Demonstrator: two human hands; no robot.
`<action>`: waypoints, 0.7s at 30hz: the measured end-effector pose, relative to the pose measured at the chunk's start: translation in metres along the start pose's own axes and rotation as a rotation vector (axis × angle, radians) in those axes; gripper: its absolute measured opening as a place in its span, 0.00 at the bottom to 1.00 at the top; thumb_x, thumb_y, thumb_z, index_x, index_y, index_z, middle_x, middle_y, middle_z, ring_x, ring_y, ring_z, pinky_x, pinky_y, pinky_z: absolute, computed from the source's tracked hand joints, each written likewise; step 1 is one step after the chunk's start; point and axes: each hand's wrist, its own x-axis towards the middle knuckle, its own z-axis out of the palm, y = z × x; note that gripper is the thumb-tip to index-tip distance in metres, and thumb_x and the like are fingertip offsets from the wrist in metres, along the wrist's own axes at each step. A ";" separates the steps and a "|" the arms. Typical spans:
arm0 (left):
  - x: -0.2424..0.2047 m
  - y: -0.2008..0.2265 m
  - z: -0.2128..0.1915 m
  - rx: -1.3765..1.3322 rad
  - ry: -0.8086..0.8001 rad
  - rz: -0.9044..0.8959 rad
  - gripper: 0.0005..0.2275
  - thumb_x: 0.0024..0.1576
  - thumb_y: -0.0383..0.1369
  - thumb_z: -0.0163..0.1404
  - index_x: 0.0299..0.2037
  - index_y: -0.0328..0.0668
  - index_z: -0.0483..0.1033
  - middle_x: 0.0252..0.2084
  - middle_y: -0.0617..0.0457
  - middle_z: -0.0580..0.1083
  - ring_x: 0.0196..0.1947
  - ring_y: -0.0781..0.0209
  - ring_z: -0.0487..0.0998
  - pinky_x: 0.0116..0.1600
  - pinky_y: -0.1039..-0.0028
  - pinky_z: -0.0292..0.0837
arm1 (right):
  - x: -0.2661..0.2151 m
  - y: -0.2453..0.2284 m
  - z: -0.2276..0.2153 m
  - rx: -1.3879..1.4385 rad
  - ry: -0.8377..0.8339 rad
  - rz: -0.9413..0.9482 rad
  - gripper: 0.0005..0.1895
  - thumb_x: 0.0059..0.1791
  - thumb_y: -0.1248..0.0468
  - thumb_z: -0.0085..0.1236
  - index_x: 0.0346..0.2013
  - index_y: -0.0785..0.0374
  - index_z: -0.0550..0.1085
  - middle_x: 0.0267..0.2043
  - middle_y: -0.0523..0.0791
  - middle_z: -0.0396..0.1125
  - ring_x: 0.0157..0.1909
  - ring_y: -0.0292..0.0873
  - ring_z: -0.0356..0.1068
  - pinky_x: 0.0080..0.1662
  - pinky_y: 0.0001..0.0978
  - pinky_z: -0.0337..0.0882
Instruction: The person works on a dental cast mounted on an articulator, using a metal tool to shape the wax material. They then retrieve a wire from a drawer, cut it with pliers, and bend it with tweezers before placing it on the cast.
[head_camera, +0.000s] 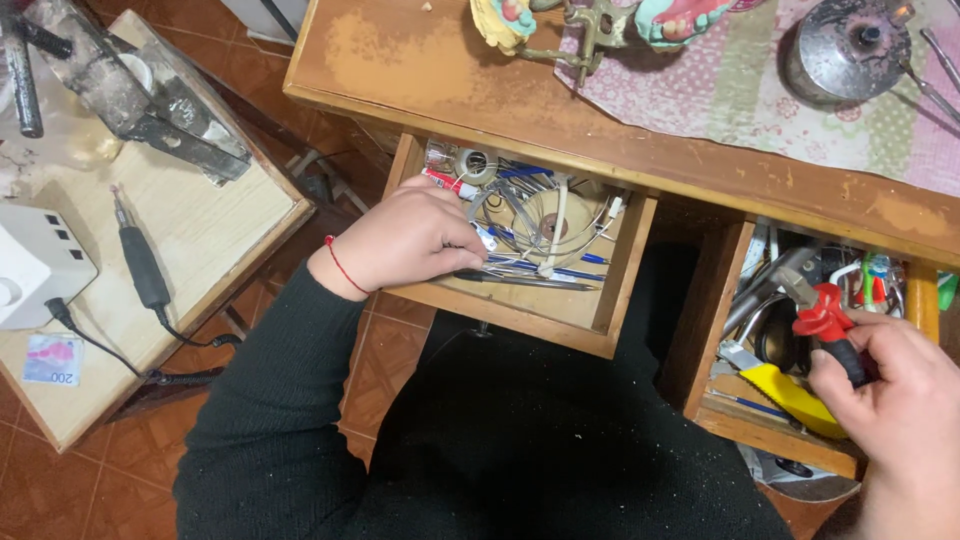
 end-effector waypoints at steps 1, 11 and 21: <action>0.000 0.000 0.001 0.002 -0.008 -0.014 0.06 0.55 0.38 0.57 0.31 0.49 0.83 0.28 0.59 0.77 0.36 0.57 0.76 0.51 0.66 0.64 | 0.000 0.000 0.000 -0.011 -0.003 0.012 0.12 0.50 0.62 0.67 0.35 0.67 0.73 0.49 0.51 0.73 0.46 0.49 0.72 0.51 0.34 0.74; 0.007 0.006 0.010 0.166 -0.089 -0.100 0.05 0.49 0.37 0.61 0.26 0.50 0.81 0.27 0.60 0.76 0.38 0.57 0.75 0.51 0.63 0.63 | 0.001 -0.010 -0.004 -0.063 -0.009 0.042 0.12 0.50 0.62 0.68 0.37 0.67 0.74 0.46 0.50 0.73 0.45 0.47 0.74 0.50 0.33 0.74; 0.007 -0.004 0.023 0.204 -0.071 -0.054 0.03 0.48 0.37 0.61 0.25 0.53 0.82 0.30 0.61 0.75 0.41 0.57 0.74 0.50 0.63 0.63 | 0.002 -0.006 -0.004 -0.008 -0.019 0.046 0.12 0.50 0.63 0.68 0.36 0.68 0.74 0.46 0.50 0.73 0.44 0.47 0.74 0.49 0.33 0.74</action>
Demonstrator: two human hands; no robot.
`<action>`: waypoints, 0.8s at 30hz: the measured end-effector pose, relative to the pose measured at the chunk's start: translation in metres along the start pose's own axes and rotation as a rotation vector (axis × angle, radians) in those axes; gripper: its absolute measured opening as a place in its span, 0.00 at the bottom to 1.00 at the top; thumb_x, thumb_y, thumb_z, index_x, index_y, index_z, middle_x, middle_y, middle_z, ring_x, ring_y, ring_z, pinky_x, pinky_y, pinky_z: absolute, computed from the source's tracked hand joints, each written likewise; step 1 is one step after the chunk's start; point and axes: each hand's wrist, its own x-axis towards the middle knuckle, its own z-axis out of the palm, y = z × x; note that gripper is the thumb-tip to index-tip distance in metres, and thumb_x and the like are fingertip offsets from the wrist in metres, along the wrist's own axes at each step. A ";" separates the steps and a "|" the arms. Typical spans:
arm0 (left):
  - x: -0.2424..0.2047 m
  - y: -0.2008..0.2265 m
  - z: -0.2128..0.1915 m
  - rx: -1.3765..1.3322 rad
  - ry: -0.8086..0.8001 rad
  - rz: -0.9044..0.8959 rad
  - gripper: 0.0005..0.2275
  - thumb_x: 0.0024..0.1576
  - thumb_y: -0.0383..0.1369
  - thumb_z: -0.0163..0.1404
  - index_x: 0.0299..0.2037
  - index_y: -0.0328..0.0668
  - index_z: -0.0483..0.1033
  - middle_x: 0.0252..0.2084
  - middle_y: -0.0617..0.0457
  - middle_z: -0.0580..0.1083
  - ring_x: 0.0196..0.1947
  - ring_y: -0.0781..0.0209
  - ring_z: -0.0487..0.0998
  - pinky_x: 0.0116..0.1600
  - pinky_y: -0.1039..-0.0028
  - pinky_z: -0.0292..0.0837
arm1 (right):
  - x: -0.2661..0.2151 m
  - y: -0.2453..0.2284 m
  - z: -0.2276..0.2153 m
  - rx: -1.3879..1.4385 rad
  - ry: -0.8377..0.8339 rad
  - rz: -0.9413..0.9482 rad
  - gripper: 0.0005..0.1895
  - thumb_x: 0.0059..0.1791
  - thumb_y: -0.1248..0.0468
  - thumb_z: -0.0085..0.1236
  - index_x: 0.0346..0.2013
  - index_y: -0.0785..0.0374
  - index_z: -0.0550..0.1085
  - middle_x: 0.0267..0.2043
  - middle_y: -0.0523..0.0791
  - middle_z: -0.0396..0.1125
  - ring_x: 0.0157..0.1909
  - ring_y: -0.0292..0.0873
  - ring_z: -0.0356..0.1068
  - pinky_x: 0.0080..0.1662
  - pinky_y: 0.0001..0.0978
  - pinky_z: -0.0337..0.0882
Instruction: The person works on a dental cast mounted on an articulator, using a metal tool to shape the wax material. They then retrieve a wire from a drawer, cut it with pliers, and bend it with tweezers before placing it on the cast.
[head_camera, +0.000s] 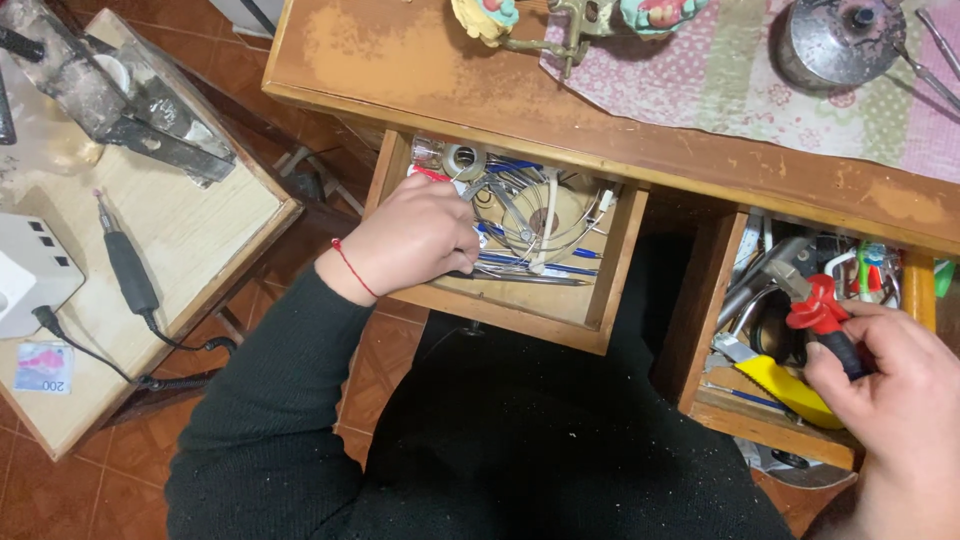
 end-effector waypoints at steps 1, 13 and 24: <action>-0.001 0.000 -0.001 -0.049 0.031 0.014 0.04 0.50 0.37 0.61 0.26 0.52 0.81 0.30 0.61 0.75 0.41 0.57 0.74 0.50 0.63 0.63 | 0.001 -0.001 -0.001 -0.002 -0.002 0.000 0.12 0.49 0.63 0.68 0.36 0.69 0.74 0.46 0.50 0.73 0.44 0.48 0.74 0.49 0.34 0.74; -0.003 0.018 -0.022 -0.081 0.432 -0.029 0.04 0.62 0.29 0.55 0.39 0.40 0.73 0.35 0.50 0.74 0.38 0.49 0.76 0.50 0.63 0.70 | 0.002 -0.009 -0.003 0.012 0.027 -0.017 0.11 0.50 0.65 0.68 0.38 0.69 0.74 0.48 0.51 0.73 0.46 0.47 0.74 0.51 0.33 0.74; -0.008 0.041 0.017 -1.330 0.645 -0.449 0.04 0.68 0.30 0.48 0.44 0.38 0.68 0.28 0.60 0.68 0.25 0.72 0.69 0.34 0.79 0.71 | 0.009 -0.031 -0.009 0.147 0.098 -0.040 0.12 0.49 0.64 0.72 0.40 0.68 0.78 0.50 0.51 0.71 0.46 0.44 0.71 0.51 0.31 0.71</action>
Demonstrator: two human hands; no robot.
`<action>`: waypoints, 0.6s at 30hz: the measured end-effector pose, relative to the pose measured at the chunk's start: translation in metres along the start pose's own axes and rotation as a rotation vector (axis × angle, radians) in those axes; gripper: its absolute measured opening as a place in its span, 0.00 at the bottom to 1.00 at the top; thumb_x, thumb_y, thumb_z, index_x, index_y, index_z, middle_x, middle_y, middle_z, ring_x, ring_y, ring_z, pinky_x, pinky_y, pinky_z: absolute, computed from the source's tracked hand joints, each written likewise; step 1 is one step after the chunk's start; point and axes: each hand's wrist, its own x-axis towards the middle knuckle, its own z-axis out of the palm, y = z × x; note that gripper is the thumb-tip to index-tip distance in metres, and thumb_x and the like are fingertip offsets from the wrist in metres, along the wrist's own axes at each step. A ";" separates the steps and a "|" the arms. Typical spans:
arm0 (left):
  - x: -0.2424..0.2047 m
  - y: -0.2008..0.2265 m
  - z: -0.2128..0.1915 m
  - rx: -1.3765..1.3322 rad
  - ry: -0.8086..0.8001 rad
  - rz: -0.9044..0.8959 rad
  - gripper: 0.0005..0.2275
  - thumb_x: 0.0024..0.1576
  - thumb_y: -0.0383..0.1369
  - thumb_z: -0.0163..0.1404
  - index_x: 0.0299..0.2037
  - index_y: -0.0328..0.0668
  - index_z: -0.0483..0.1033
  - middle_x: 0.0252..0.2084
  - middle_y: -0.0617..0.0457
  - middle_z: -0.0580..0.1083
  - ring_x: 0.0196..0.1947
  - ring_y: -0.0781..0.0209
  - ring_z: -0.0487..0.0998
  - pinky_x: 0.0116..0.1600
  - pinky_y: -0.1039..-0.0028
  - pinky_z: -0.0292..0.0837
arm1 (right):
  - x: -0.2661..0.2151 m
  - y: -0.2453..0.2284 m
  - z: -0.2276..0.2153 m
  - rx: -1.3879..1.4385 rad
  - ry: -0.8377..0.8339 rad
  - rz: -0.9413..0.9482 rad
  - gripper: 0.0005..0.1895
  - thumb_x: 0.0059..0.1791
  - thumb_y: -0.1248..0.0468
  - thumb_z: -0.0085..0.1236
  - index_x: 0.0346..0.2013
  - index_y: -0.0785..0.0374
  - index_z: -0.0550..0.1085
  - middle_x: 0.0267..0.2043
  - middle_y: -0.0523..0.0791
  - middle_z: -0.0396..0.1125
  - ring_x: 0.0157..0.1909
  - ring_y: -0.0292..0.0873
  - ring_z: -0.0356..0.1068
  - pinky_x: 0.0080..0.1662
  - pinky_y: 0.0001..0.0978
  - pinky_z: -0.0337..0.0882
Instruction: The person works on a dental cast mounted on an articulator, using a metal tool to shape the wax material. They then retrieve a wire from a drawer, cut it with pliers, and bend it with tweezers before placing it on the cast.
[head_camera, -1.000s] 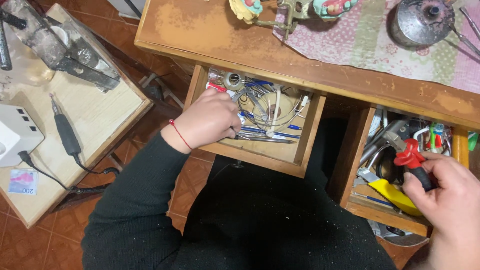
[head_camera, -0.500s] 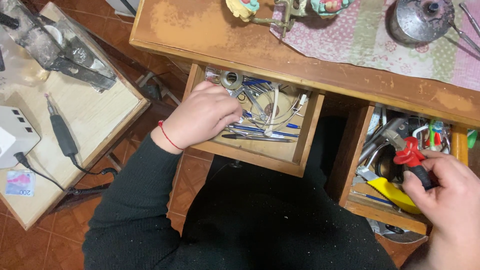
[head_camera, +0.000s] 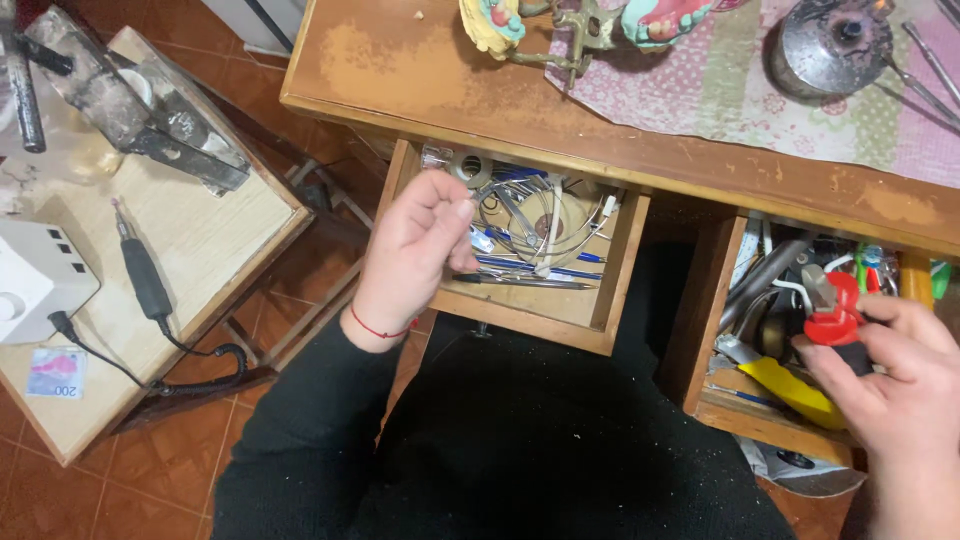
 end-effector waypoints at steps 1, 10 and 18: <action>0.000 -0.004 0.003 -0.168 -0.051 -0.025 0.04 0.69 0.30 0.48 0.44 0.38 0.68 0.28 0.59 0.68 0.26 0.72 0.69 0.36 0.77 0.75 | 0.009 -0.019 -0.006 0.012 -0.042 -0.003 0.13 0.49 0.65 0.71 0.45 0.68 0.80 0.51 0.50 0.73 0.46 0.43 0.71 0.52 0.31 0.71; 0.004 0.006 0.049 -0.359 -0.155 -0.140 0.05 0.68 0.31 0.46 0.44 0.37 0.67 0.30 0.50 0.74 0.30 0.62 0.79 0.36 0.74 0.77 | 0.109 -0.136 0.012 0.421 -0.282 -0.080 0.16 0.46 0.61 0.67 0.46 0.64 0.79 0.54 0.46 0.72 0.56 0.41 0.71 0.58 0.31 0.67; 0.008 0.011 0.048 -0.388 -0.157 -0.153 0.07 0.68 0.33 0.47 0.46 0.37 0.67 0.31 0.51 0.74 0.30 0.62 0.79 0.36 0.75 0.77 | 0.141 -0.151 0.041 0.780 -0.287 0.013 0.12 0.51 0.64 0.63 0.47 0.67 0.79 0.51 0.43 0.70 0.54 0.37 0.68 0.59 0.30 0.66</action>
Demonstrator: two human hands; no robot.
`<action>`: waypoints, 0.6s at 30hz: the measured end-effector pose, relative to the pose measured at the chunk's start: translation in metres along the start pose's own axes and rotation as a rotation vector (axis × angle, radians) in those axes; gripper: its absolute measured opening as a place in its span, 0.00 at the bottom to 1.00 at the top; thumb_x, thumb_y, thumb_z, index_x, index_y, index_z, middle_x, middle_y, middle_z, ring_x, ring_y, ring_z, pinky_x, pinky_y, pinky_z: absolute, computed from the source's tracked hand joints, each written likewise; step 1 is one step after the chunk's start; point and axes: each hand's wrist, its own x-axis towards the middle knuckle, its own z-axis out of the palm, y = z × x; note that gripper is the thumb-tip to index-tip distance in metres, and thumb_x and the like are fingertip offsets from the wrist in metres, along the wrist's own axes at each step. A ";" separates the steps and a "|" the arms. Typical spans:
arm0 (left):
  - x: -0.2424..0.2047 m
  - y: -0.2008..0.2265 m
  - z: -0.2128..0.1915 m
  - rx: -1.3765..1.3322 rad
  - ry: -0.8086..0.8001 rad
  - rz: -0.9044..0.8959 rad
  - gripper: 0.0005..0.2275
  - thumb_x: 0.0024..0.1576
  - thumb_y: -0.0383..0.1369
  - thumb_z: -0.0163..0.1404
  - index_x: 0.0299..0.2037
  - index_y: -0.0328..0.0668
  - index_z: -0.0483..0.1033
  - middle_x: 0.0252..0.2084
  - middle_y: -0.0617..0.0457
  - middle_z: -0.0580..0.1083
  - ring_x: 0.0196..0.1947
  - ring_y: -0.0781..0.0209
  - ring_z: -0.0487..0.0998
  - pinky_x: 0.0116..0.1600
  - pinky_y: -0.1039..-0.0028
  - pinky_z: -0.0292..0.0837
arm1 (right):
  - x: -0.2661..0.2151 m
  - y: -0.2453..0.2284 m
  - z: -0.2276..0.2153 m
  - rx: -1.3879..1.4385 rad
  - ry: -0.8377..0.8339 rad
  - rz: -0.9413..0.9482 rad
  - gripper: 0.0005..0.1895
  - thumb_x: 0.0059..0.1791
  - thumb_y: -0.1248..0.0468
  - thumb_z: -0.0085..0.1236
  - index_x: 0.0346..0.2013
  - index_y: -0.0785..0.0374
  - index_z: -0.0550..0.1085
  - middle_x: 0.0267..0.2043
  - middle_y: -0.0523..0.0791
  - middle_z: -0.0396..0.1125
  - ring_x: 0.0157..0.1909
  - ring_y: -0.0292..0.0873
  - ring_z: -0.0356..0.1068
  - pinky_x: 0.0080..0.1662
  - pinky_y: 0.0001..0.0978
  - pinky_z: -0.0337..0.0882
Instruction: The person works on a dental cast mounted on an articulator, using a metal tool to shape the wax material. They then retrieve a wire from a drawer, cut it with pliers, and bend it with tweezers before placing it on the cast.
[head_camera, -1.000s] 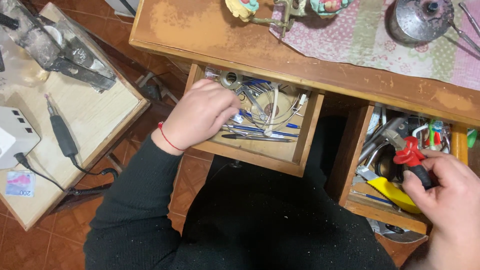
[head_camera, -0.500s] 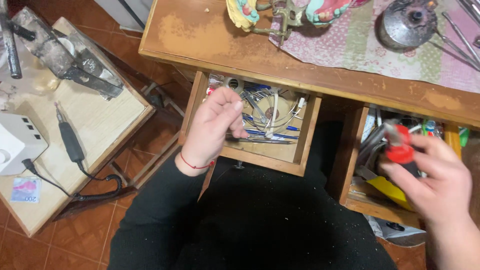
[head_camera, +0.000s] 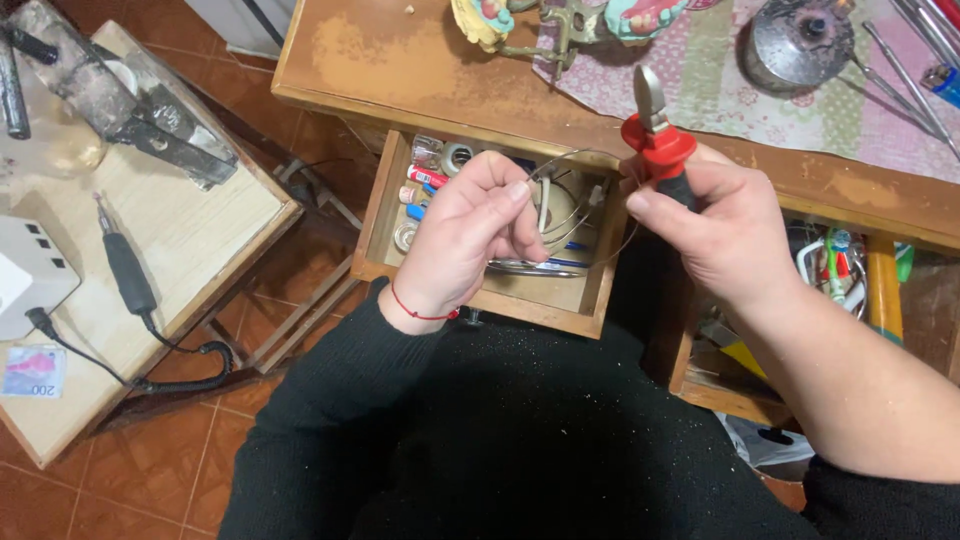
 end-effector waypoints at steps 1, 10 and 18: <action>0.000 -0.001 -0.001 0.014 -0.005 -0.002 0.07 0.68 0.33 0.48 0.48 0.37 0.68 0.32 0.51 0.75 0.31 0.61 0.80 0.36 0.75 0.76 | 0.000 -0.001 0.000 0.069 0.004 0.009 0.12 0.51 0.65 0.62 0.48 0.68 0.78 0.53 0.42 0.71 0.55 0.36 0.68 0.59 0.30 0.67; 0.000 0.003 -0.007 0.110 -0.020 -0.013 0.11 0.67 0.31 0.47 0.53 0.30 0.76 0.36 0.45 0.80 0.34 0.62 0.82 0.41 0.77 0.78 | -0.003 0.004 -0.004 0.263 0.080 0.186 0.13 0.51 0.65 0.62 0.49 0.68 0.78 0.46 0.42 0.74 0.47 0.34 0.71 0.52 0.27 0.71; 0.000 0.001 -0.012 0.087 -0.012 -0.003 0.11 0.67 0.31 0.46 0.50 0.30 0.77 0.36 0.44 0.80 0.35 0.61 0.82 0.42 0.75 0.77 | -0.006 0.011 -0.008 0.199 0.059 0.167 0.12 0.52 0.66 0.63 0.48 0.67 0.79 0.48 0.42 0.73 0.47 0.35 0.70 0.52 0.28 0.69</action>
